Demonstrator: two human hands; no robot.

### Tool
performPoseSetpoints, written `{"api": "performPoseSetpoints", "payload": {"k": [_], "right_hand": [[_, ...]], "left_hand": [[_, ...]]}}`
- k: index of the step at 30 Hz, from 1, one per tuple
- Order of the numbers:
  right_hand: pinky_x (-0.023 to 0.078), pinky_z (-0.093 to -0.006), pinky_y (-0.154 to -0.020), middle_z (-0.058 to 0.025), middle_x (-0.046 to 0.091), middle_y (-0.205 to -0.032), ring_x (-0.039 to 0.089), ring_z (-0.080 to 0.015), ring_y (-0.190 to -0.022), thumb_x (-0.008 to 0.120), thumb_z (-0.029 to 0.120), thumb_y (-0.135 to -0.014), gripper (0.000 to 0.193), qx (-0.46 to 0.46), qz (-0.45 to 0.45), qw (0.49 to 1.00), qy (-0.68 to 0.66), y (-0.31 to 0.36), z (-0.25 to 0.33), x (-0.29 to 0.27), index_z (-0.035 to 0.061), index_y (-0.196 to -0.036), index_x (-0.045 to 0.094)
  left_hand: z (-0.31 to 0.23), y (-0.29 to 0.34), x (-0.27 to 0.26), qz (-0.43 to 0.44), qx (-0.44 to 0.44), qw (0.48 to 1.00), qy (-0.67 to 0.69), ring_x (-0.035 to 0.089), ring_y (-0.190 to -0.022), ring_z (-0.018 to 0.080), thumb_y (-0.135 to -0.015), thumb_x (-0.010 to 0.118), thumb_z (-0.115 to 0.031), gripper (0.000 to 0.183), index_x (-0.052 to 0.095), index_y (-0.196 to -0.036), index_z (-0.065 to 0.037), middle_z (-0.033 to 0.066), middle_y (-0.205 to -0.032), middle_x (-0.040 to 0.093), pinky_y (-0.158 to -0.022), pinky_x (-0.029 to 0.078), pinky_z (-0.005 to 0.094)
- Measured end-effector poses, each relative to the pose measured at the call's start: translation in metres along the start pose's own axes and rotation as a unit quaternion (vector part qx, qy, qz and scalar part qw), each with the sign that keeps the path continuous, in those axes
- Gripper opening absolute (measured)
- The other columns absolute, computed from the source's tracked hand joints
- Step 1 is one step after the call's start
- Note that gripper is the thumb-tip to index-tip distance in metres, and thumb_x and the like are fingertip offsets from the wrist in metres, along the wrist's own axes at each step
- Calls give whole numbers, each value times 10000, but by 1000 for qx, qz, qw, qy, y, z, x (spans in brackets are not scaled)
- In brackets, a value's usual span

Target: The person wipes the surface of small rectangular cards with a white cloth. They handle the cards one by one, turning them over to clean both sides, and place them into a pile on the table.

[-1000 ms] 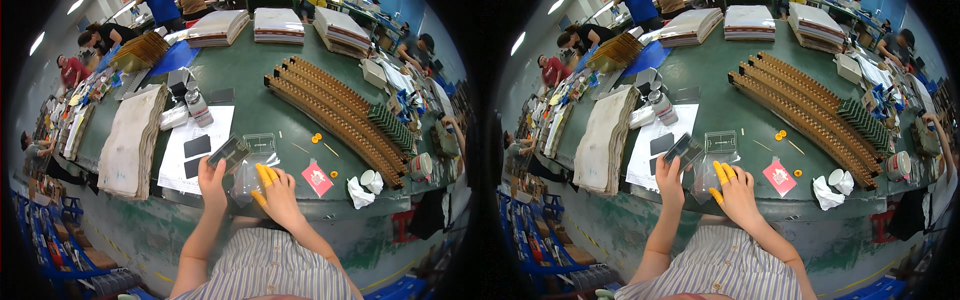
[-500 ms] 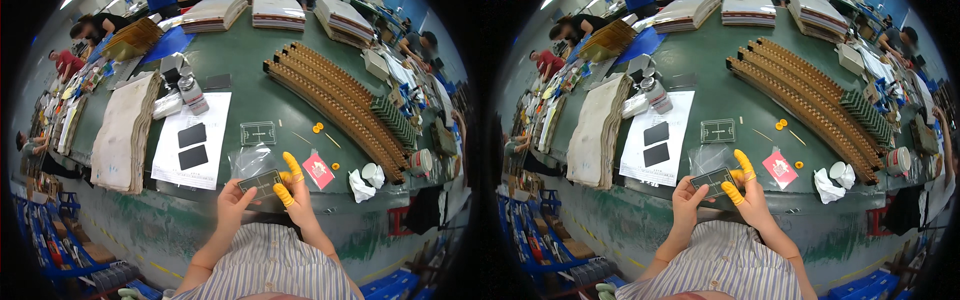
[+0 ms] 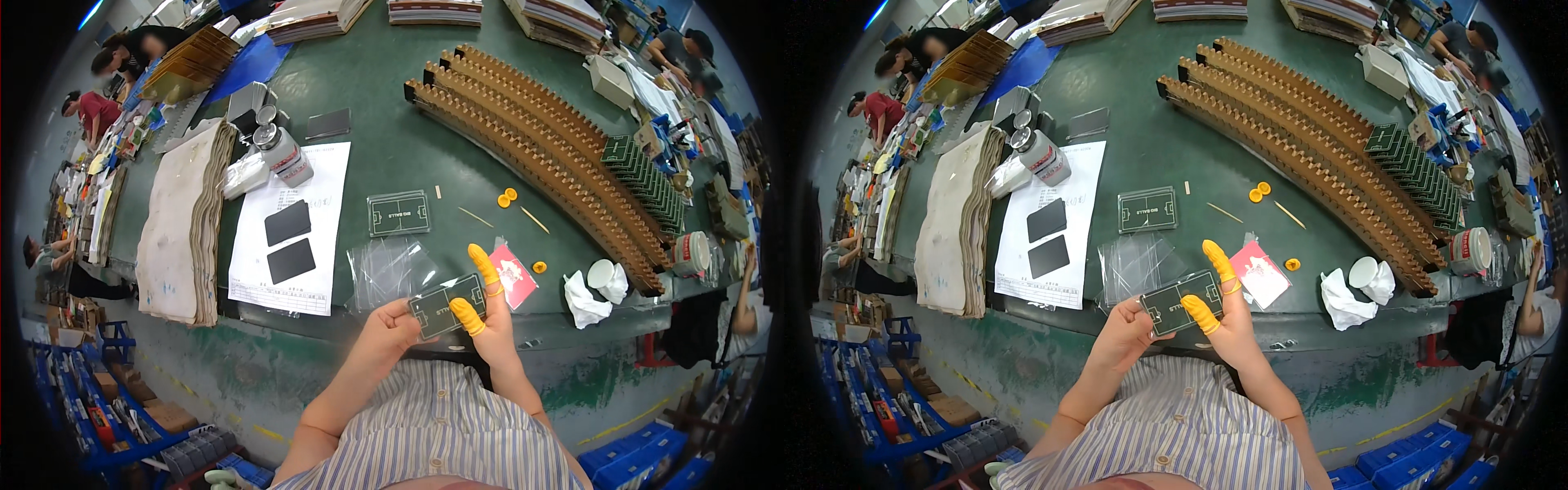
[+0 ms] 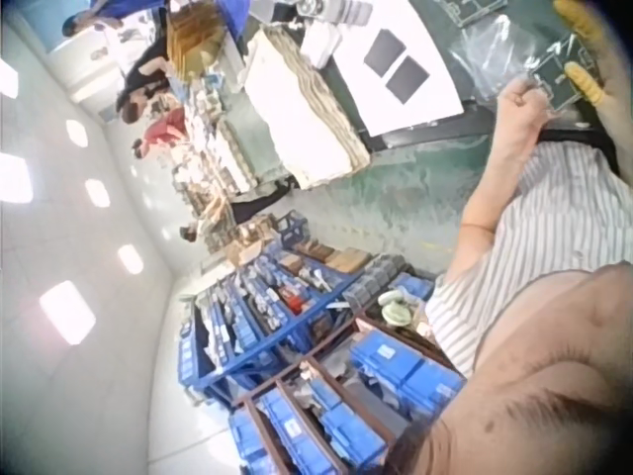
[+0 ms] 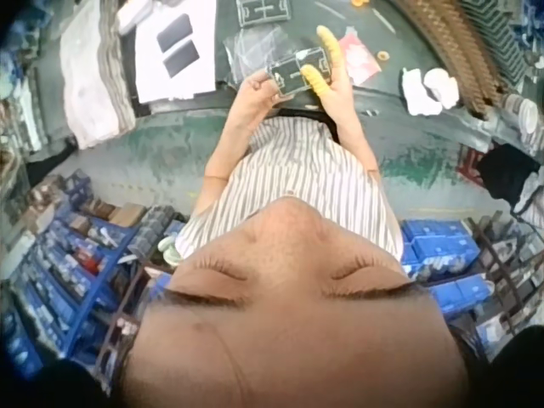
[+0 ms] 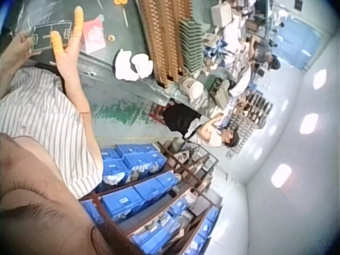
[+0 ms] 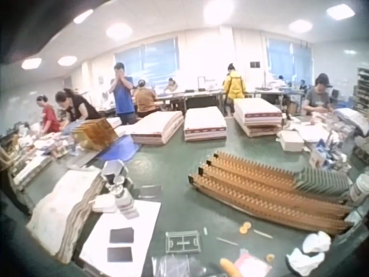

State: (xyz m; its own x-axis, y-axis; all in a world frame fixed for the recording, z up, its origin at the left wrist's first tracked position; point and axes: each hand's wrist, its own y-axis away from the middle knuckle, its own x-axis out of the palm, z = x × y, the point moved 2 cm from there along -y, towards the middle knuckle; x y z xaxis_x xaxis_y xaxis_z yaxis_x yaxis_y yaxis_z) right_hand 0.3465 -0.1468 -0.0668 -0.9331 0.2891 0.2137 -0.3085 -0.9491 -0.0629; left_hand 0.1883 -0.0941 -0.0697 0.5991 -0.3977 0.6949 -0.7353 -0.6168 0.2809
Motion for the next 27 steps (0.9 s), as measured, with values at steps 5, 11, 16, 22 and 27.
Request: {"api": "performPoseSetpoints", "payload": {"k": [5, 11, 16, 22, 27], "right_hand": [[363, -251, -965, -84, 368, -1403, 452, -132, -1154, 536, 166, -941, 580, 20, -46, 998, 45, 4, -5, -11, 19, -1428, 258], [369, -167, -714, -9, 465, -1241, 452, -36, -792, 485, 210, -969, 540, 13, -79, 992, 95, 5, -8, -21, 39, -1433, 269], [284, -133, -511, 76, 502, -947, 358, 18, -614, 445, 235, -987, 489, 20, -115, 993, 13, 4, -2, -24, 92, -1431, 298], [278, -128, -488, 67, 517, -881, 372, 23, -598, 419, 256, -997, 466, -16, -163, 985, -46, 6, 7, -31, 99, -1423, 311], [279, -126, -494, 61, 537, -894, 379, 24, -598, 412, 263, -999, 468, -30, -192, 980, -44, 10, 16, -33, 85, -1419, 310]], "left_hand": [[-2, -1, 9, -94, 57, 987, -114, 624, -882, 114, -919, 561, -115, 276, 545, -1147, 40, 69, -1003, 652, -780, 505, 265], [-7, 4, 13, -112, 116, 931, -327, 595, -703, 75, -947, 532, -163, 158, 556, -912, -10, 43, -793, 632, -606, 437, 195], [-17, 8, 17, -158, 146, 949, -231, 524, -557, 84, -961, 499, -166, 190, 530, -829, -32, 32, -658, 564, -537, 401, 199], [-30, 3, 2, -283, 218, 858, -369, 478, -519, 41, -961, 483, -125, 97, 510, -953, -32, 8, -596, 558, -504, 345, 166], [-26, 0, -19, -377, 254, 659, -599, 460, -582, 103, -821, 600, -22, 380, 488, -1184, -13, 7, -613, 439, -607, 389, 217]]}}
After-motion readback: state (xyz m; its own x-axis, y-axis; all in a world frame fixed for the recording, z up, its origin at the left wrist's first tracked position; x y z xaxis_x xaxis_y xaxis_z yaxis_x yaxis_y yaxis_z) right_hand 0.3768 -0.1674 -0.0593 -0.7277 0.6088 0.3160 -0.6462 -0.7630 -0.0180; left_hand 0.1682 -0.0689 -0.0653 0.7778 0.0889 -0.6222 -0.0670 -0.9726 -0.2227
